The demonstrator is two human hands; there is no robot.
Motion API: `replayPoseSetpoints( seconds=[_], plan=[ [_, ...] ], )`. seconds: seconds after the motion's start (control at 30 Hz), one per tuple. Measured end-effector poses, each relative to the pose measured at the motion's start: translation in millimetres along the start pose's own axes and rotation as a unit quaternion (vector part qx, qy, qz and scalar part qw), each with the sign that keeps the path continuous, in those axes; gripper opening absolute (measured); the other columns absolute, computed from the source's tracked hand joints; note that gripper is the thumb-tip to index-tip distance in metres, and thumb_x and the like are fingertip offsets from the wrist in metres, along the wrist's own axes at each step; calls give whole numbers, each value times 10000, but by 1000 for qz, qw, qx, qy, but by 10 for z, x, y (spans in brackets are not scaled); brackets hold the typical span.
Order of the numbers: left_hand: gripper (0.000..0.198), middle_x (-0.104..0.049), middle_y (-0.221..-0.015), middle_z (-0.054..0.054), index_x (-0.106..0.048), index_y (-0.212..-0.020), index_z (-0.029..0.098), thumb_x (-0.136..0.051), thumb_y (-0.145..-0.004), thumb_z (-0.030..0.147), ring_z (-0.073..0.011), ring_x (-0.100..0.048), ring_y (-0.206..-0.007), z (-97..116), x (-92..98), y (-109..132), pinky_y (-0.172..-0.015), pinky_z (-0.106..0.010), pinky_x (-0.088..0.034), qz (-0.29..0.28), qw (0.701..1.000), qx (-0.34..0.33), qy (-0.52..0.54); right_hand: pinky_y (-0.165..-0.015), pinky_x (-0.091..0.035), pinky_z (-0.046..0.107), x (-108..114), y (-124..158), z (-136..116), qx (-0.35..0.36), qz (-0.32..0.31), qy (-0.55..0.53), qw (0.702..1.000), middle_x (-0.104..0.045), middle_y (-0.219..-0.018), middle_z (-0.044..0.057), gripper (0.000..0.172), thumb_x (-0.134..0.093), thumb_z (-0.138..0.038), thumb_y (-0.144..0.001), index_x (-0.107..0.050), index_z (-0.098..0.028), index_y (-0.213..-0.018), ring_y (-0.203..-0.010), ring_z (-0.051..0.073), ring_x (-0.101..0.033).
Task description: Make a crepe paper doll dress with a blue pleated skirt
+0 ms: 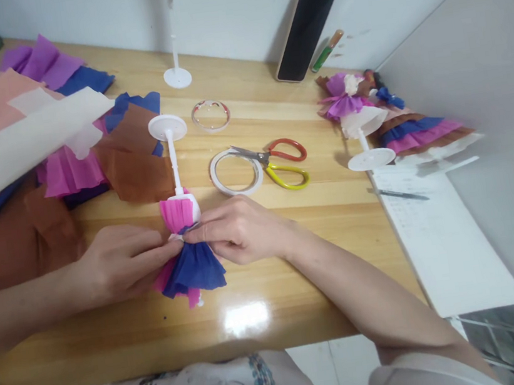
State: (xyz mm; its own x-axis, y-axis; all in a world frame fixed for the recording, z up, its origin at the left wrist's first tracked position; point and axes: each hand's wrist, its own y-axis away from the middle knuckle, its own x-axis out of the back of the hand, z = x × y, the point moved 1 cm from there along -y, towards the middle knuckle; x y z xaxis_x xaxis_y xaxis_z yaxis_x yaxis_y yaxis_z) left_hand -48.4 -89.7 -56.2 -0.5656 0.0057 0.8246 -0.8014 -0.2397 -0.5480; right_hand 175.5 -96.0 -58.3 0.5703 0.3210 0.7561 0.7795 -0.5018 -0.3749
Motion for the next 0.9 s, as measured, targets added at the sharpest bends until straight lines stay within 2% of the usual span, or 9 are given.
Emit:
replayPoseSetpoints(
  seconds=[0.07,0.17,0.23,0.37,0.47,0.53,0.6,0.77,0.9],
  plan=[
    [140,-567,-555,26,-544,-936,176,-420,-927,113,-116,-461,-433,-4,-13,-4,-424,-256,-334,-14,1000,0,-4,-590,-460,250,-6,10,15,38,-2,51,998,-755,-880,70,286,-450,-93,-900,-669,-134,-1080,-662,121,-654],
    [146,-586,-575,8,-539,-898,178,-404,-936,137,-123,-491,-455,-17,-36,12,-432,-260,-349,-7,1000,3,6,-584,-459,260,-27,27,24,63,-6,99,993,-754,-903,64,281,-431,-117,-915,-644,-141,-1098,-660,122,-655],
    [147,-580,-573,10,-536,-905,181,-397,-943,149,-122,-484,-453,-23,-47,30,-427,-262,-340,3,1000,2,14,-590,-461,261,-36,36,20,66,22,103,992,-747,-889,62,284,-431,-104,-903,-629,-142,-1103,-670,123,-652],
    [159,-554,-563,25,-541,-989,163,-402,-930,114,-116,-457,-463,-33,-22,54,-440,-254,-341,29,999,-13,22,-523,-399,246,-24,38,18,53,99,96,989,-635,-622,-12,266,-460,-87,-882,-619,-150,-1087,-536,104,-556],
    [143,-541,-544,28,-550,-991,145,-426,-934,104,-117,-435,-461,-59,27,39,-442,-257,-334,29,999,-39,-4,-543,-403,261,-12,14,20,79,69,133,986,-662,-692,7,242,-442,-111,-914,-613,-144,-1082,-564,108,-557],
    [169,-555,-544,23,-556,-956,153,-398,-955,94,-123,-450,-463,-84,53,14,-454,-264,-348,5,997,-63,-40,-577,-419,275,-9,-9,19,96,25,173,980,-695,-796,35,248,-425,-118,-943,-603,-122,-1116,-626,117,-582],
    [215,-571,-553,17,-563,-939,155,-363,-966,78,-132,-475,-471,-105,67,-10,-470,-274,-368,-23,993,-89,-74,-588,-415,283,-10,-28,16,102,-1,227,969,-687,-797,30,247,-422,-118,-966,-598,-109,-1139,-640,122,-579],
    [203,-577,-572,16,-565,-963,127,-375,-958,53,-138,-482,-480,-126,64,-25,-470,-281,-376,-36,985,-122,-121,-558,-385,282,-31,-40,10,123,14,346,930,-640,-715,-4,227,-440,-79,-969,-613,-118,-1110,-597,116,-546],
    [162,-583,-596,14,-550,-972,128,-407,-951,54,-140,-495,-505,-135,58,-22,-478,-279,-372,-18,982,-117,-149,-544,-381,283,-70,-45,32,121,49,342,931,-619,-677,-10,211,-455,-106,-967,-622,-121,-1094,-575,120,-529]
  ],
)
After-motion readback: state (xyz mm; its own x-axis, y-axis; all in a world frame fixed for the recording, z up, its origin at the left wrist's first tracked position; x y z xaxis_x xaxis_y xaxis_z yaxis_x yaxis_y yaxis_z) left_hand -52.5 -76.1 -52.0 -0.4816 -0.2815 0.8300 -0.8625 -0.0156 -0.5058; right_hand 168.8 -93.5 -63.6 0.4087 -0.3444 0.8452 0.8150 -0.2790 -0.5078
